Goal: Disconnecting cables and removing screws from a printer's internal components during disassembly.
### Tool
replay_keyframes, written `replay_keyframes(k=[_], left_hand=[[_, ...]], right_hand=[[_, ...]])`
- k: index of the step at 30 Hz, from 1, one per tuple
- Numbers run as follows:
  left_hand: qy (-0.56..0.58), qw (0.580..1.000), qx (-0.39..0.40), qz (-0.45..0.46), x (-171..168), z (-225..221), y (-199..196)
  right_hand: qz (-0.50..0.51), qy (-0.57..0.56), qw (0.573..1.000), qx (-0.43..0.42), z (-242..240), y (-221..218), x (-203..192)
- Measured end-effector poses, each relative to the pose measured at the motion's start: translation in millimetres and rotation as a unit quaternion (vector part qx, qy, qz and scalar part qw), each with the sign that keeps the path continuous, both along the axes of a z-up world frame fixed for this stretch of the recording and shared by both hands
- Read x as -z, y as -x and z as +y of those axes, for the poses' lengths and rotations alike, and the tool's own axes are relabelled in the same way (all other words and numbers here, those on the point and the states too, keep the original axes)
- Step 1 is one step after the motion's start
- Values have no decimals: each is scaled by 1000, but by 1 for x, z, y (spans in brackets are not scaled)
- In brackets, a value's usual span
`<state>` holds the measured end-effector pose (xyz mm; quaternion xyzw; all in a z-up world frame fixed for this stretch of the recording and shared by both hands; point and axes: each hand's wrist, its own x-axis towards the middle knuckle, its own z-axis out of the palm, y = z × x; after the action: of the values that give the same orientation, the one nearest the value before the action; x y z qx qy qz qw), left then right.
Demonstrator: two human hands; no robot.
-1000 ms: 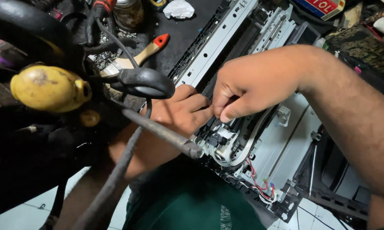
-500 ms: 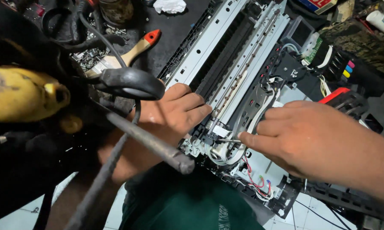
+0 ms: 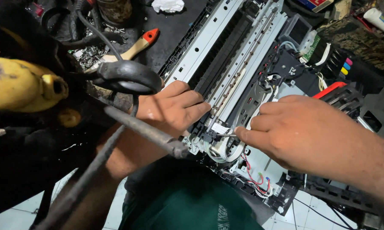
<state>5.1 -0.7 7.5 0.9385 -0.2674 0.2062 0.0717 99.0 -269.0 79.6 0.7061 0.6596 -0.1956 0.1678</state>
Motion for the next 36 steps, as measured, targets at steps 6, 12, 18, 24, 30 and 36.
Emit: replay_keyframes(k=[6,12,18,24,30,36], left_hand=[[37,997,30,61,15,0,-4],[0,1000,10,27,16,-1,-4],[18,1000,3,2,13,-1,-3],[34,999,24,24,19,0,-4],[21,998,12,59,4,0,-1],[142,988,-18,61,-5,-3,-1]], right_hand=[[-23,3,999,-36,-2,-3,0],[-33,-39,997,-61,-7,-1,3],[-42,-31,996,-69,-8,2,4],[-128,-127,976,-121,1,15,-4],[-219,-236,930,-178,12,20,-10],[-232,-265,919,-177,3,20,-4]])
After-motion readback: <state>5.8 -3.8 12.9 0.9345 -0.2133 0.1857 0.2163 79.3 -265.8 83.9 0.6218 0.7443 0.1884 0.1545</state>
